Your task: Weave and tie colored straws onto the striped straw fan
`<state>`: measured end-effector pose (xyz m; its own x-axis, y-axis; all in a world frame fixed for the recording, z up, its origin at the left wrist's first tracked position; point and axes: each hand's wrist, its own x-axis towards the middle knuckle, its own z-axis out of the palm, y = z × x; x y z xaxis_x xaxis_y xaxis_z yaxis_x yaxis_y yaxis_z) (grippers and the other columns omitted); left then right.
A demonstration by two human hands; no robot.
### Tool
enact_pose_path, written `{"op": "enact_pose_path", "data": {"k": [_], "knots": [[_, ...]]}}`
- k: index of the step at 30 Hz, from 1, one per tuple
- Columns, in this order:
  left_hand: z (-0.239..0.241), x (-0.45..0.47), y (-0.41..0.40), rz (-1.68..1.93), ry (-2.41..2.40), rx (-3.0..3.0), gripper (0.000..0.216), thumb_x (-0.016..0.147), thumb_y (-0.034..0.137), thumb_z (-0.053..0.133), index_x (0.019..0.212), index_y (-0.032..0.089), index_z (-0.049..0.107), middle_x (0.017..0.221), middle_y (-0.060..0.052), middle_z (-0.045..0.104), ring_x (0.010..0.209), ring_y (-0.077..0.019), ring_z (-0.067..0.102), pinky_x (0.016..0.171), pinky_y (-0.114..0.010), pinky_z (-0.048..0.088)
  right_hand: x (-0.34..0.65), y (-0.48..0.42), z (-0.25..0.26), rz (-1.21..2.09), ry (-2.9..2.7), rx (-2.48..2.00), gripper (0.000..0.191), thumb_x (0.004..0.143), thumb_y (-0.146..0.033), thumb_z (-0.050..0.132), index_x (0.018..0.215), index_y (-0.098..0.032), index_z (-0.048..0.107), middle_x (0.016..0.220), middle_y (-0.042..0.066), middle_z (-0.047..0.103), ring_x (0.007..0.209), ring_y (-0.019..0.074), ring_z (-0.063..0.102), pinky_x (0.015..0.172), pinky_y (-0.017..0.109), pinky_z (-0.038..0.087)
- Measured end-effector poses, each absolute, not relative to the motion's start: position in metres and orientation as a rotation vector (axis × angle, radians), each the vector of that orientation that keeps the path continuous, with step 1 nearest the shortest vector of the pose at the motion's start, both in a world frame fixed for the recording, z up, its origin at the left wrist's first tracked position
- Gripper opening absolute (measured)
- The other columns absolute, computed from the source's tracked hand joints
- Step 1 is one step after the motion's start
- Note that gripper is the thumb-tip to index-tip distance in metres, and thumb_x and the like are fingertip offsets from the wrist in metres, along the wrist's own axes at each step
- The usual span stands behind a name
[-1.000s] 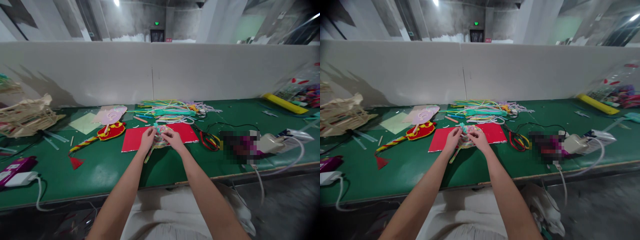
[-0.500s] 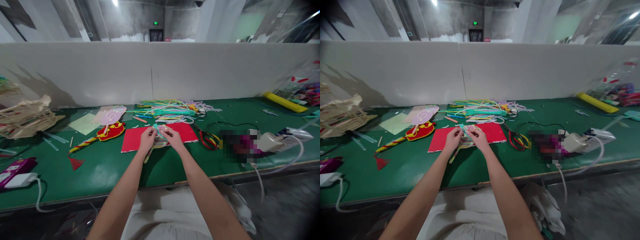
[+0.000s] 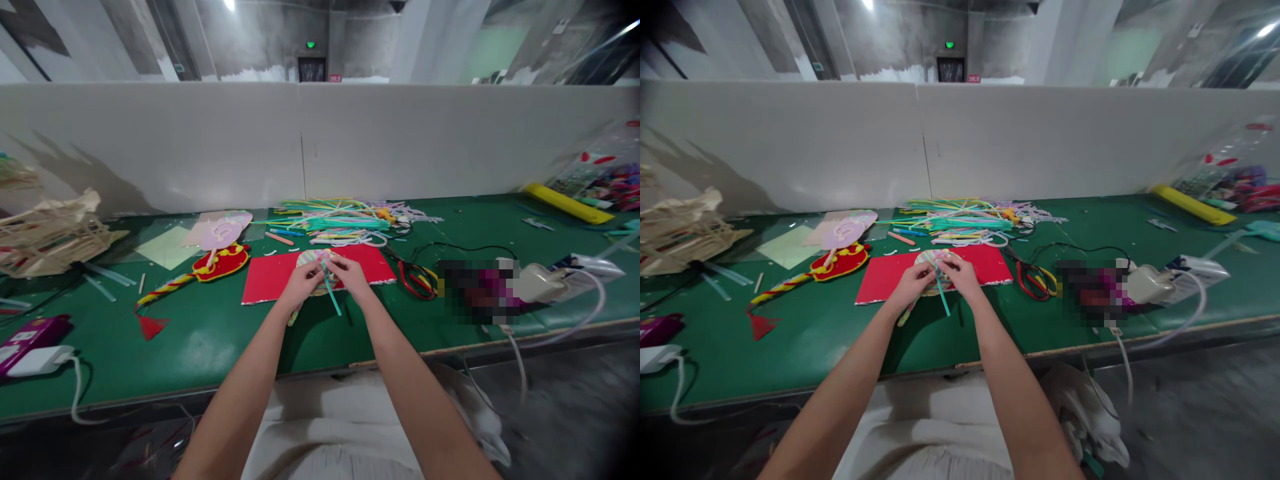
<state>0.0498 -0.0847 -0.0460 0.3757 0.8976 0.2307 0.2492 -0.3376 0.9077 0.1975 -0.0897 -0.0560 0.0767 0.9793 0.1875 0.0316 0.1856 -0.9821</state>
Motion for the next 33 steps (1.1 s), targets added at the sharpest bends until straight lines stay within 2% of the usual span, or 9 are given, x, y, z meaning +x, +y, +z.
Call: {"op": "enact_pose_path", "data": {"k": [6,13,21,27,33], "knots": [[-0.044,0.051,-0.087,0.979,1.015,1.851,0.026,0.071,0.039,0.052,0.061,0.015,0.050,0.057,0.003,0.046,0.054,-0.0094,0.041,0.054,-0.021,0.034,0.197,-0.090,-0.058,0.918,-1.331,-1.076,0.026,0.065,-0.042,0.062,0.069,-0.016,0.060,0.067,0.000,0.059,0.066,0.0130,0.054,0.065,0.026,0.045],[-0.044,0.056,-0.089,1.055,1.043,1.914,0.027,0.074,0.039,0.049,0.061,0.016,0.050,0.058,0.002,0.048,0.056,-0.0104,0.043,0.057,-0.022,0.036,0.191,-0.095,-0.054,0.682,-1.366,-1.111,0.028,0.071,-0.045,0.054,0.065,-0.019,0.051,0.066,0.000,0.052,0.062,0.0126,0.050,0.060,0.025,0.043],[-0.048,0.057,-0.089,1.075,1.045,1.912,0.025,0.076,0.036,0.047,0.061,0.016,0.048,0.057,0.002,0.048,0.054,-0.0093,0.043,0.054,-0.021,0.036,0.189,-0.102,-0.049,0.461,-1.432,-1.148,0.023,0.076,-0.041,0.050,0.065,-0.020,0.050,0.070,0.000,0.050,0.066,0.0133,0.048,0.064,0.026,0.041],[-0.050,0.057,-0.086,1.042,1.053,1.793,0.025,0.075,0.037,0.049,0.061,0.016,0.047,0.056,0.003,0.048,0.052,-0.0090,0.044,0.052,-0.020,0.036,0.190,-0.098,-0.051,0.666,-1.366,-1.092,0.023,0.073,-0.041,0.053,0.074,-0.018,0.056,0.078,0.002,0.055,0.071,0.0142,0.053,0.064,0.026,0.044],[-0.052,0.055,-0.084,1.214,1.152,1.712,0.022,0.074,0.036,0.051,0.063,0.016,0.051,0.060,0.003,0.050,0.058,-0.0097,0.046,0.057,-0.021,0.038,0.190,-0.090,-0.058,0.877,-1.327,-1.096,0.028,0.073,-0.045,0.052,0.075,-0.018,0.057,0.073,0.002,0.059,0.070,0.0155,0.056,0.063,0.026,0.045]]}}
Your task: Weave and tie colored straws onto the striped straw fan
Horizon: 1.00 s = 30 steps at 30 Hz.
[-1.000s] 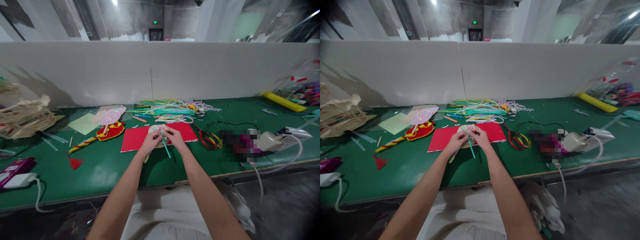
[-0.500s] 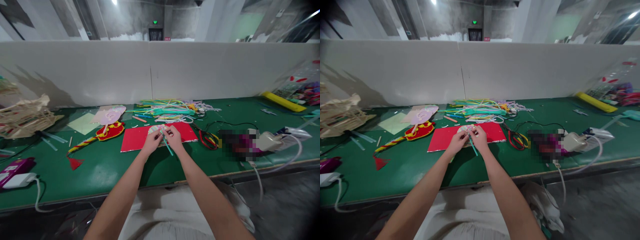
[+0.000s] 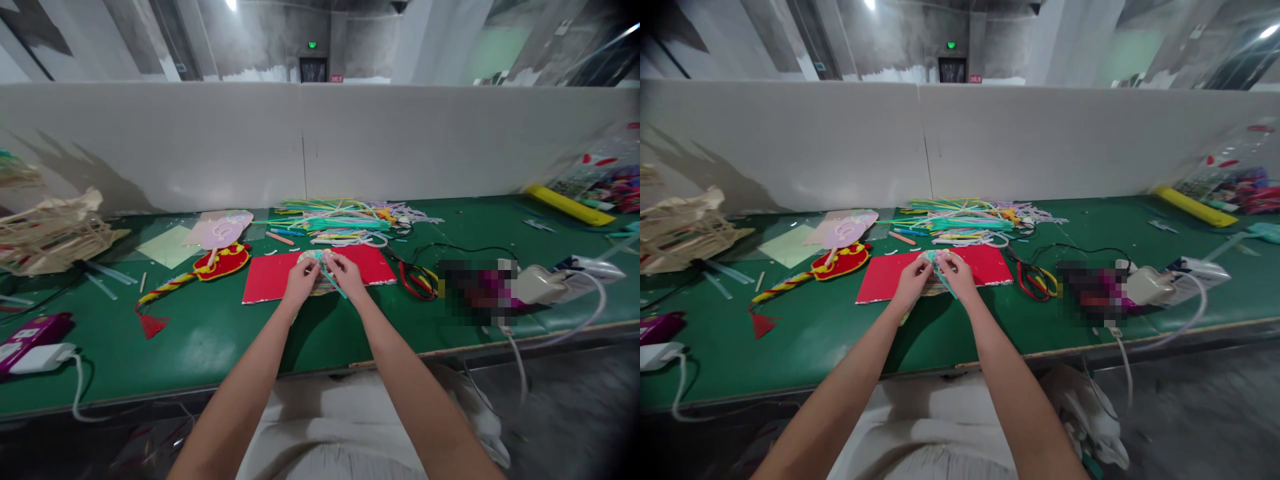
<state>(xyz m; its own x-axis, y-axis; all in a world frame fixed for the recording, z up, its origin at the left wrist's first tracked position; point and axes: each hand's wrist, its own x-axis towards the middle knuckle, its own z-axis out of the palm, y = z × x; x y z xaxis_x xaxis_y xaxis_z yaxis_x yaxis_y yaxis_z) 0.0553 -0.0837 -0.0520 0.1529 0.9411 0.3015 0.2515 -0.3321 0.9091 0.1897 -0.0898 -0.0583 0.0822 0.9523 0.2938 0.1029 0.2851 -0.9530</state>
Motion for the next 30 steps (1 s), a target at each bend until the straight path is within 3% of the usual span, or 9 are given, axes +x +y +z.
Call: {"op": "enact_pose_path", "data": {"k": [6,10,17,25,30], "knots": [[-0.0521,0.0546,-0.0840,1.360,1.190,1.634,0.029,0.078,0.040,0.046,0.065,0.015,0.052,0.062,0.001,0.052,0.060,-0.0098,0.048,0.057,-0.020,0.038,0.1872,-0.0900,-0.0607,0.905,-1.394,-0.998,0.019,0.067,-0.035,0.062,0.076,-0.018,0.058,0.081,0.003,0.062,0.074,0.0153,0.059,0.070,0.029,0.047],[-0.0503,0.0563,-0.0849,1.369,1.166,1.446,0.038,0.082,0.046,0.036,0.077,0.014,0.056,0.063,-0.001,0.055,0.057,-0.0107,0.051,0.053,-0.020,0.040,0.1879,-0.0908,-0.0596,0.886,-1.324,-1.025,0.019,0.065,-0.035,0.063,0.073,-0.018,0.059,0.079,0.004,0.063,0.076,0.0166,0.060,0.071,0.029,0.047],[-0.0473,0.0515,-0.0832,1.460,1.191,1.444,0.038,0.084,0.044,0.035,0.082,0.014,0.059,0.072,-0.004,0.059,0.065,-0.0114,0.054,0.062,-0.022,0.042,0.1900,-0.0899,-0.0598,0.836,-1.271,-1.064,0.021,0.065,-0.035,0.063,0.077,-0.018,0.060,0.079,0.005,0.065,0.075,0.0172,0.060,0.067,0.028,0.047],[-0.0538,0.0529,-0.0809,1.348,1.218,1.643,0.024,0.076,0.037,0.050,0.080,0.015,0.059,0.077,-0.003,0.061,0.072,-0.0124,0.055,0.065,-0.021,0.042,0.1877,-0.0943,-0.0559,0.784,-1.374,-1.070,0.018,0.067,-0.034,0.062,0.074,-0.018,0.060,0.077,0.004,0.065,0.073,0.0166,0.060,0.065,0.027,0.046],[-0.0523,0.0525,-0.0803,1.361,1.207,1.686,0.020,0.077,0.033,0.049,0.071,0.015,0.056,0.071,0.000,0.057,0.068,-0.0105,0.052,0.063,-0.020,0.041,0.1862,-0.0949,-0.0572,0.760,-1.438,-1.061,0.017,0.068,-0.034,0.061,0.075,-0.019,0.061,0.077,0.004,0.065,0.073,0.0169,0.060,0.067,0.029,0.047]]}}
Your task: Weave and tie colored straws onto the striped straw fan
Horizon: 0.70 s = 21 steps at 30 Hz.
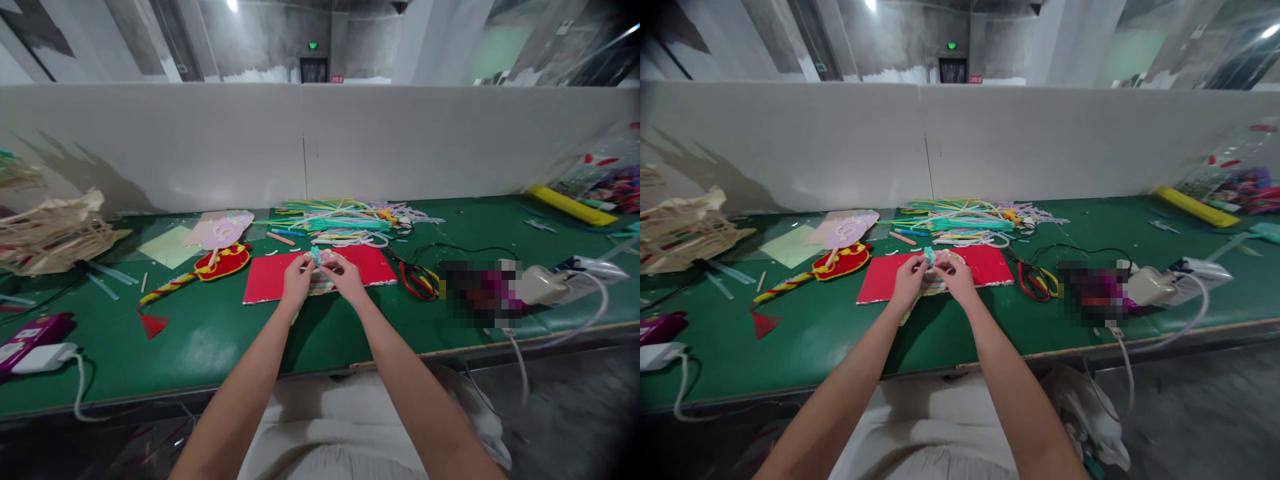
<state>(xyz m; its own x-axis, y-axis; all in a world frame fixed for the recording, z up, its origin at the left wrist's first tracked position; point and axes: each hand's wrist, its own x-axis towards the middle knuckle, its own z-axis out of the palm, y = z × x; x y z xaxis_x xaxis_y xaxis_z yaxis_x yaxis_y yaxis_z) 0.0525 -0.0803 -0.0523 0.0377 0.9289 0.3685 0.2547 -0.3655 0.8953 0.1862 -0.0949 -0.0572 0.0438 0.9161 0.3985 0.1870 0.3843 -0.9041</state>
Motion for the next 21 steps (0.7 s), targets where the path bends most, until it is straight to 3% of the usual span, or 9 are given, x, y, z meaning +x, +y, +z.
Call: {"op": "enact_pose_path", "data": {"k": [15,21], "knots": [[-0.0490,0.0513,-0.0827,1.322,1.228,1.684,0.028,0.081,0.036,0.040,0.068,0.015,0.053,0.064,0.000,0.054,0.063,-0.0108,0.050,0.059,-0.021,0.039,0.1869,-0.0918,-0.0622,0.770,-1.502,-1.141,0.022,0.068,-0.039,0.060,0.072,-0.018,0.065,0.072,0.003,0.062,0.063,0.0138,0.055,0.061,0.027,0.046],[-0.0484,0.0514,-0.0814,1.291,1.179,1.680,0.018,0.073,0.033,0.053,0.068,0.016,0.051,0.066,0.002,0.050,0.061,-0.0087,0.047,0.057,-0.018,0.039,0.1887,-0.0922,-0.0579,0.839,-1.429,-1.127,0.022,0.065,-0.037,0.062,0.073,-0.017,0.064,0.075,0.004,0.063,0.068,0.0156,0.057,0.066,0.029,0.047]]}}
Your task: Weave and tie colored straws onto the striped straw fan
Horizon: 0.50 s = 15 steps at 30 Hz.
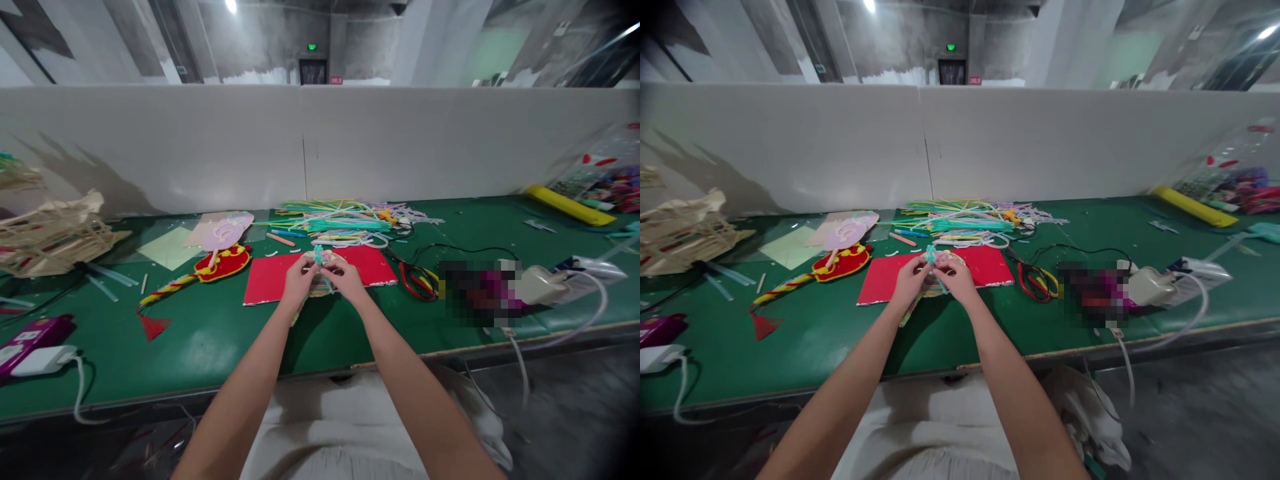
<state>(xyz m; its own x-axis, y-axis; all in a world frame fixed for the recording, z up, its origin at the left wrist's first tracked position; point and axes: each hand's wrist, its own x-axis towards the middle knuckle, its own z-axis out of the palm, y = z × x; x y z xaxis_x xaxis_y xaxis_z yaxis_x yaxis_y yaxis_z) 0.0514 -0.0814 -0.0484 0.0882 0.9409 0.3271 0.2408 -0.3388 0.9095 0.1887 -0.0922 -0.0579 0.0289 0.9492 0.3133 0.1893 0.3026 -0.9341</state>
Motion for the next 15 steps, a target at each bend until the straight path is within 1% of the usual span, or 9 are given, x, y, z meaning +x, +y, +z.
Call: {"op": "enact_pose_path", "data": {"k": [3,5,8,12,15], "knots": [[-0.0504,0.0492,-0.0778,1.278,1.175,1.671,0.019,0.073,0.034,0.052,0.068,0.016,0.050,0.061,0.003,0.048,0.058,-0.0084,0.046,0.055,-0.018,0.039,0.1902,-0.0922,-0.0554,0.930,-1.305,-1.058,0.028,0.068,-0.040,0.060,0.085,-0.018,0.063,0.086,0.005,0.065,0.077,0.0165,0.059,0.070,0.030,0.047],[-0.0518,0.0486,-0.0766,1.193,1.116,1.668,0.018,0.073,0.034,0.052,0.069,0.016,0.050,0.059,0.003,0.049,0.057,-0.0089,0.047,0.056,-0.019,0.040,0.1914,-0.0916,-0.0542,0.976,-1.240,-1.038,0.031,0.068,-0.042,0.059,0.089,-0.019,0.063,0.088,0.004,0.065,0.079,0.0163,0.058,0.071,0.029,0.047],[-0.0521,0.0503,-0.0785,1.050,1.043,1.700,0.018,0.073,0.033,0.053,0.074,0.015,0.054,0.061,0.002,0.053,0.056,-0.0095,0.049,0.055,-0.020,0.041,0.1927,-0.0906,-0.0538,1.002,-1.229,-1.031,0.031,0.064,-0.043,0.062,0.080,-0.017,0.064,0.080,0.002,0.065,0.075,0.0154,0.058,0.071,0.028,0.046],[-0.0497,0.0543,-0.0839,1.025,1.025,1.746,0.024,0.078,0.036,0.047,0.084,0.015,0.058,0.067,0.000,0.058,0.059,-0.0106,0.052,0.055,-0.021,0.042,0.1945,-0.0899,-0.0544,0.988,-1.131,-1.017,0.030,0.062,-0.045,0.063,0.073,-0.017,0.062,0.069,0.000,0.062,0.067,0.0140,0.056,0.065,0.027,0.045],[-0.0490,0.0556,-0.0853,1.009,1.001,1.768,0.023,0.078,0.034,0.047,0.085,0.015,0.058,0.062,0.001,0.057,0.057,-0.0108,0.053,0.057,-0.022,0.043,0.1961,-0.0888,-0.0550,0.945,-1.026,-1.029,0.030,0.062,-0.046,0.063,0.070,-0.017,0.060,0.064,-0.001,0.060,0.062,0.0132,0.054,0.061,0.025,0.044]]}}
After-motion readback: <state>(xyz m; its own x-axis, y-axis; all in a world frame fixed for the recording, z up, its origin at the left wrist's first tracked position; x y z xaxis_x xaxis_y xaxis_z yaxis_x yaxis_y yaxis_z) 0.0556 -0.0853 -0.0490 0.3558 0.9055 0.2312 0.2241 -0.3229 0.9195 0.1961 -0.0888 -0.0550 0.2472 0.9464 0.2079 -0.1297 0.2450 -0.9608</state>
